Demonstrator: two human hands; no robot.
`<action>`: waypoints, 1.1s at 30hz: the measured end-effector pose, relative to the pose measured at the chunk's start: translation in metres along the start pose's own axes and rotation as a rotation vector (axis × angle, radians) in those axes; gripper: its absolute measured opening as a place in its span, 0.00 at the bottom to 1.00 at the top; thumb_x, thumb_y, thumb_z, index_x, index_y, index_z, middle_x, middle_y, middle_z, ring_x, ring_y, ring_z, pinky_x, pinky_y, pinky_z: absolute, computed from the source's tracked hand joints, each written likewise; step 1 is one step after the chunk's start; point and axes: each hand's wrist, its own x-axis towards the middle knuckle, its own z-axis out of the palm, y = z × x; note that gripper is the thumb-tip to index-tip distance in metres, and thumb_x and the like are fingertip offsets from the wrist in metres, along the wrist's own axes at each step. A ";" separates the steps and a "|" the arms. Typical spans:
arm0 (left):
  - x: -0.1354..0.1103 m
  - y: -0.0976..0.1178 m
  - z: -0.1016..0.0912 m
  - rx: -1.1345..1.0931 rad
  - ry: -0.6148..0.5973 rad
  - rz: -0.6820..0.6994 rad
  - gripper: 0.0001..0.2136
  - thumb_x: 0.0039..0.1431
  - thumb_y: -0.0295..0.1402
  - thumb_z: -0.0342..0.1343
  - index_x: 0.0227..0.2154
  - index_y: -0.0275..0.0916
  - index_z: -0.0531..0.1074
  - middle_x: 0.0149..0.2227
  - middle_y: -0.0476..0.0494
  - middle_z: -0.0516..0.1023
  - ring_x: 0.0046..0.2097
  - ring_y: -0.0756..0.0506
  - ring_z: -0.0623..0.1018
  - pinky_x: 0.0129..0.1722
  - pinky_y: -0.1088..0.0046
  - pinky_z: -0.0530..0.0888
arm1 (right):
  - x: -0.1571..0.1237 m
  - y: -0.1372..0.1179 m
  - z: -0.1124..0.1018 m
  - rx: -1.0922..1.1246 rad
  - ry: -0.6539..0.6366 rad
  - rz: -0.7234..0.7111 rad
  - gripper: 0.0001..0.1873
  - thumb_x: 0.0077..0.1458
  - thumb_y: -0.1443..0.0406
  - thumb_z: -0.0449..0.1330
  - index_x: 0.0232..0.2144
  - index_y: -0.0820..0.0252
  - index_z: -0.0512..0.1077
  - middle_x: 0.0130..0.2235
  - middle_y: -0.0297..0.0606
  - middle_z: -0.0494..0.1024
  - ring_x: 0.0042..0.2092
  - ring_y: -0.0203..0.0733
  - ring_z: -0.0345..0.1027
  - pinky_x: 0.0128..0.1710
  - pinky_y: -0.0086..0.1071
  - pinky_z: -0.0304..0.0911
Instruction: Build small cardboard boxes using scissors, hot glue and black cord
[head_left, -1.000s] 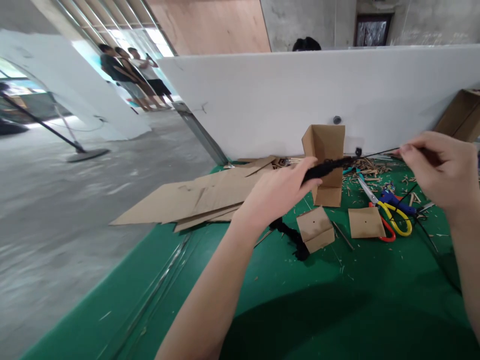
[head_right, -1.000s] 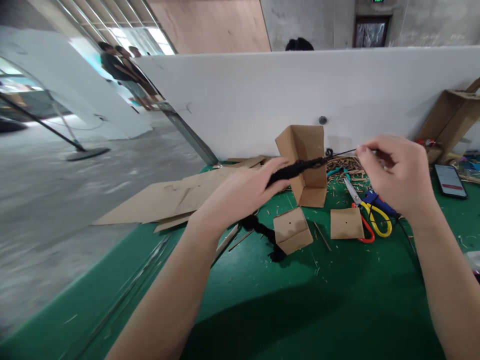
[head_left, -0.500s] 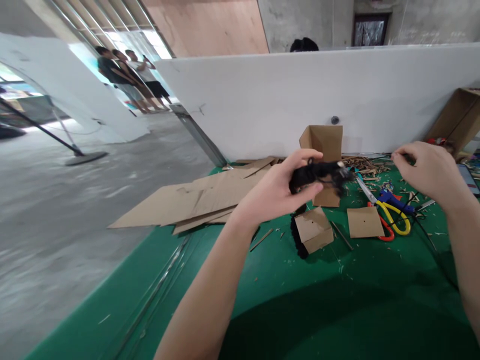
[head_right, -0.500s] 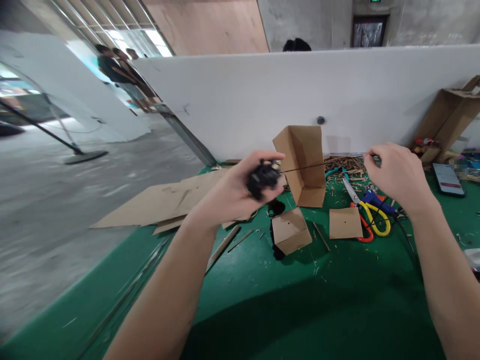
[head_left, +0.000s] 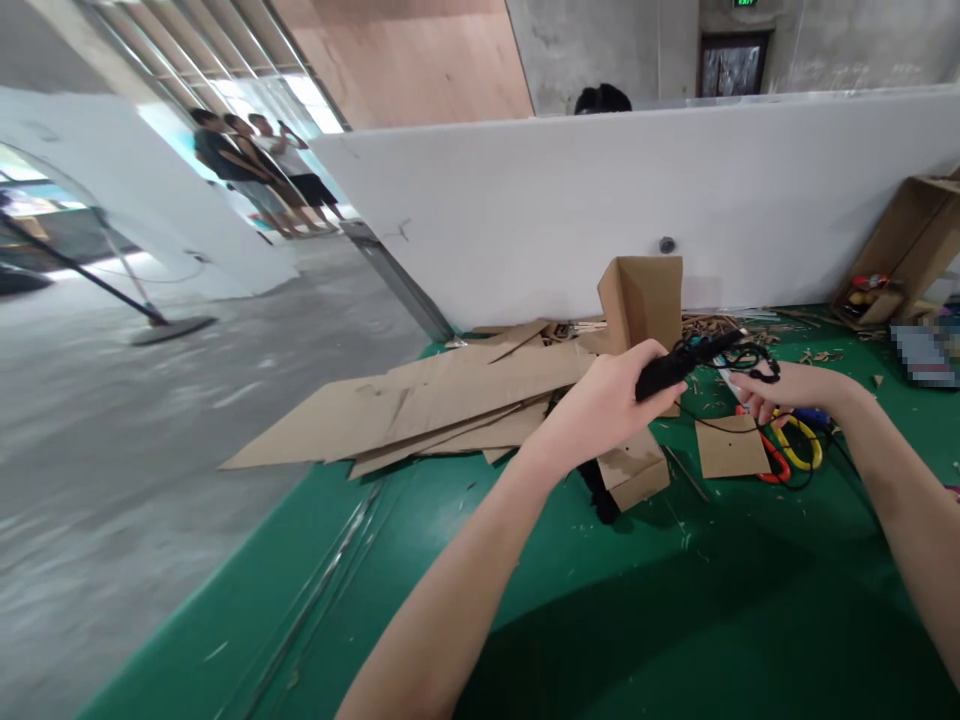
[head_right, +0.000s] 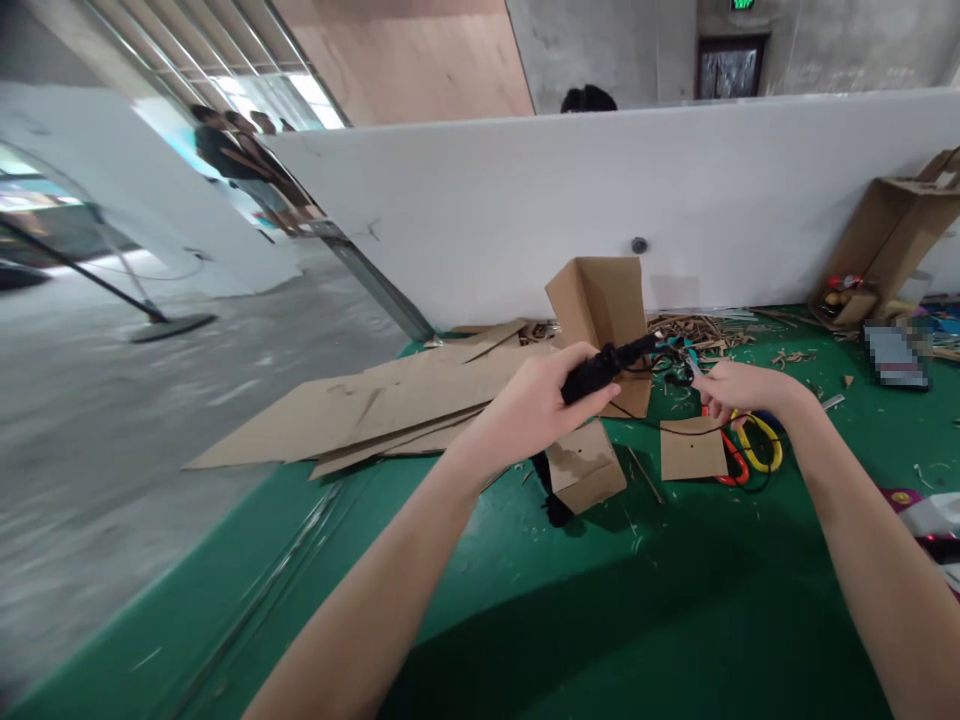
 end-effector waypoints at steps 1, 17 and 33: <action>0.000 0.000 0.000 -0.001 -0.009 0.002 0.09 0.63 0.40 0.54 0.34 0.40 0.67 0.24 0.52 0.69 0.24 0.50 0.68 0.23 0.74 0.59 | 0.002 0.002 0.000 -0.081 0.024 0.038 0.19 0.64 0.53 0.52 0.32 0.62 0.71 0.34 0.47 0.80 0.32 0.42 0.76 0.28 0.30 0.69; 0.000 -0.006 -0.004 -0.194 0.171 -0.026 0.06 0.61 0.37 0.56 0.36 0.40 0.70 0.34 0.47 0.76 0.35 0.46 0.75 0.33 0.70 0.67 | 0.017 0.005 0.013 -0.613 -0.043 0.161 0.14 0.44 0.70 0.66 0.37 0.68 0.75 0.24 0.42 0.76 0.27 0.46 0.73 0.24 0.32 0.60; 0.000 -0.007 -0.004 -0.176 0.120 -0.036 0.08 0.61 0.39 0.56 0.37 0.40 0.70 0.34 0.47 0.76 0.35 0.46 0.75 0.33 0.69 0.68 | 0.025 0.006 0.023 -0.485 -0.063 0.076 0.17 0.54 0.58 0.64 0.43 0.63 0.73 0.32 0.44 0.81 0.25 0.42 0.74 0.23 0.30 0.64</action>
